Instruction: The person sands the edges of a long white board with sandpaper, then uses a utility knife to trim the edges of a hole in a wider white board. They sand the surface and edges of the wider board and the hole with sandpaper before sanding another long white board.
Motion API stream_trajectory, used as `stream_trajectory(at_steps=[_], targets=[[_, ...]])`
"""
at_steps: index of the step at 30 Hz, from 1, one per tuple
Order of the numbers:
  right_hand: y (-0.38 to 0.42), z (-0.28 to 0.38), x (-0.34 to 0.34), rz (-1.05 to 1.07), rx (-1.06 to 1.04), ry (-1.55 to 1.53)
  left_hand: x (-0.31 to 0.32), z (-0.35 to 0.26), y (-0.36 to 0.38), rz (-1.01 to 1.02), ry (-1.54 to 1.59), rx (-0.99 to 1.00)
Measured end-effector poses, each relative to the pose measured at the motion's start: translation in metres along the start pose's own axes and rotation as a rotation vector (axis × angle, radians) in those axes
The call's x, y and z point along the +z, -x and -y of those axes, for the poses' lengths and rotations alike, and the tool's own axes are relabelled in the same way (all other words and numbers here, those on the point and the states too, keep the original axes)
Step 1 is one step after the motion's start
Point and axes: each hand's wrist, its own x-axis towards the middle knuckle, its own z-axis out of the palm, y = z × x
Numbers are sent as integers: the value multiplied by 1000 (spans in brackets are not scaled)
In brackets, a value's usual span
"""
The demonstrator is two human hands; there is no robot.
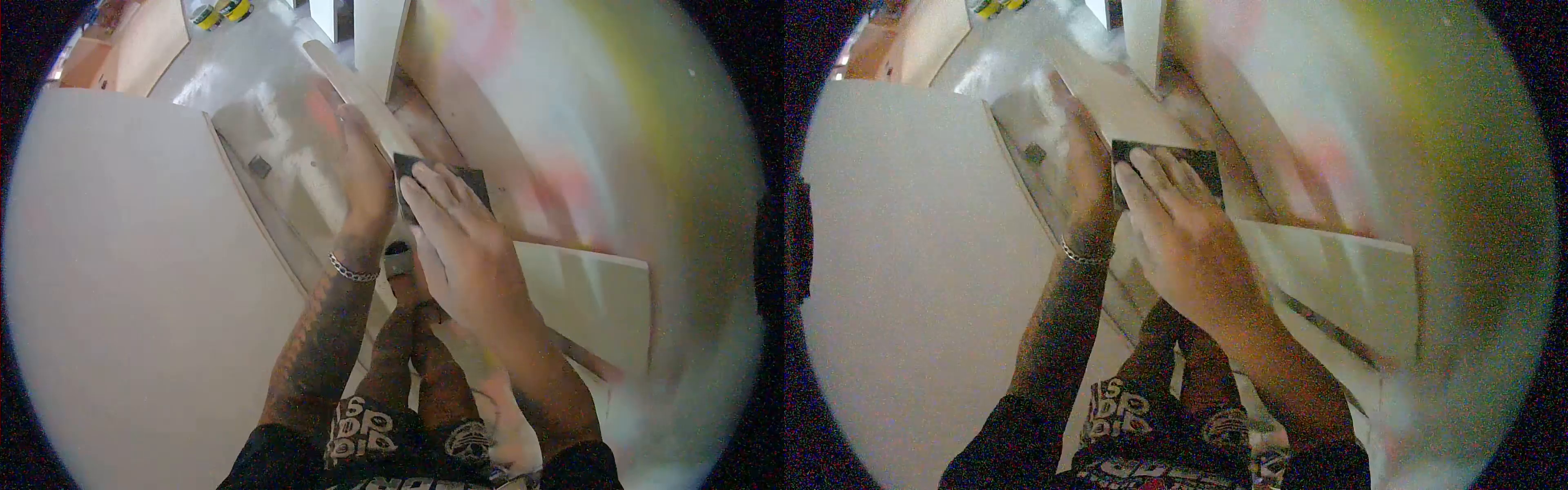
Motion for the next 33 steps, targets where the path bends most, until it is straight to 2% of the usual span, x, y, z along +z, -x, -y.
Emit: stream_trajectory(at_steps=[2,3,5,6,9,11,13,14,15,18,20,23,24,26,27,29,30,32,33], targets=[[-9,-6,0,-41,-31,-21,4,-5,4,-59,-36,-323],[-2,-10,-10,-31,-33,-23,14,-3,6,-69,-34,-327],[24,2,-16,-11,16,-43,15,5,6,-180,56,-104],[42,4,-22,-4,11,-35,19,3,9,-186,66,-104],[62,20,-23,78,98,-46,6,-8,24,-187,192,-237],[31,32,-13,73,96,-75,-7,-16,26,-99,241,-275],[-5,33,0,70,94,-112,-10,-26,33,-139,219,-323],[-45,24,-28,73,62,-110,21,-47,21,-198,189,-390],[-55,20,-29,58,26,-99,25,-53,22,-207,180,-405],[-28,31,-43,129,25,-81,21,-60,20,-194,132,-396],[15,45,-53,175,37,-78,10,-46,11,-180,224,-116],[24,54,-52,215,65,-84,2,-57,14,-194,68,-90],[19,61,-45,187,93,-90,-2,-63,11,-192,71,-101],[-29,57,-30,150,88,-142,-5,-74,5,-106,308,-185],[-53,55,-21,118,66,-144,-1,-88,2,-109,303,-189],[-61,56,-24,84,57,-165,16,-115,-4,-322,537,-450],[-57,59,-29,119,35,-139,12,-111,-4,-322,523,-453],[-45,74,-37,164,12,-111,-10,-102,-9,-342,149,-237],[-28,83,-42,211,27,-86,-19,-102,-14,-348,152,-239]])
